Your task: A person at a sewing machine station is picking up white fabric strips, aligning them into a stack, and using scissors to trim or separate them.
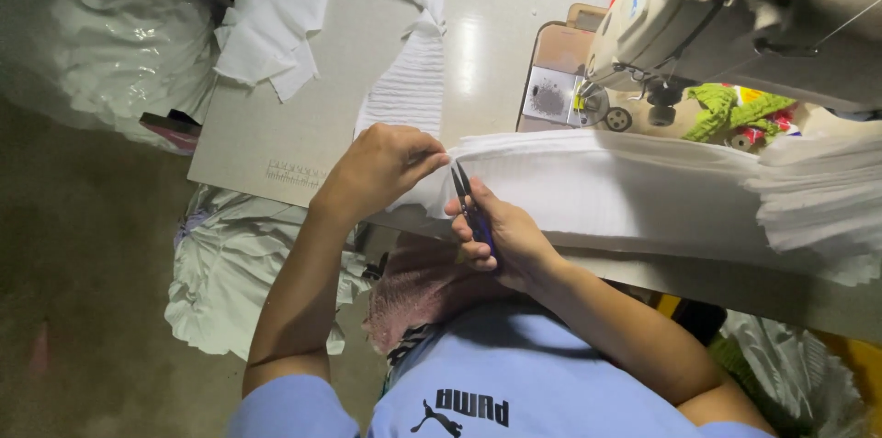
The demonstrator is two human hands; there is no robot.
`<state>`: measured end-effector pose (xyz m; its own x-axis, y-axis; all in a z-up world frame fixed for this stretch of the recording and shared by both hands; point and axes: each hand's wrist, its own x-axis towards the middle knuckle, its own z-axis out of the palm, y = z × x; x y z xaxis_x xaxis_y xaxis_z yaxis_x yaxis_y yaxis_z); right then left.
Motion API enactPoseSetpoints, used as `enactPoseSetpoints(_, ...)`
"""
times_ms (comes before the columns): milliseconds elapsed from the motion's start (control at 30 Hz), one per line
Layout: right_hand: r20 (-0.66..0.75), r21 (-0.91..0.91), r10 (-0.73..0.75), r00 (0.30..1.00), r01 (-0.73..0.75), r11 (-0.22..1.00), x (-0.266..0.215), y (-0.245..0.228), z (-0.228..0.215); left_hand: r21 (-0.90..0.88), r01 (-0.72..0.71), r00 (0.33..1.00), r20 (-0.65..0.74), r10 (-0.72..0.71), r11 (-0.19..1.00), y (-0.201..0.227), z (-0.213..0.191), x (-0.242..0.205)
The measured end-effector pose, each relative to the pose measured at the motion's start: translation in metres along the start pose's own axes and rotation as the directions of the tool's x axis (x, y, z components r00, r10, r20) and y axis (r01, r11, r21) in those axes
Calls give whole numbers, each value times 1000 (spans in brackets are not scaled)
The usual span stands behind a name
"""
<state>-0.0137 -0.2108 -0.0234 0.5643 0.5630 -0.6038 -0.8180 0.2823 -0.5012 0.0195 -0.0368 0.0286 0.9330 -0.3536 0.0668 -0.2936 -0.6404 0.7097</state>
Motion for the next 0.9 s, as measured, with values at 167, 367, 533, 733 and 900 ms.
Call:
enactPoseSetpoints(167,-54,-66,-43,998,39,997,-5,-8,15,-20,-16,1000,17,16,1000,3,-3,0)
enactPoseSetpoints(367,-59,-58,-52,997,48,997,-2,-7,13,-31,-27,999,27,28,999,4,-3,-3)
enactPoseSetpoints(533,-26,-135,-269,963,263,955,-6,-2,1,-49,-121,993,-12,121,991,8,-5,-9)
enactPoseSetpoints(733,119,-543,-617,778,571,616,-10,9,-66,-159,-294,945,96,312,942,34,11,-9)
enactPoseSetpoints(900,127,-952,-872,473,304,26,-104,4,-190,74,-248,893,404,198,966,11,16,-17)
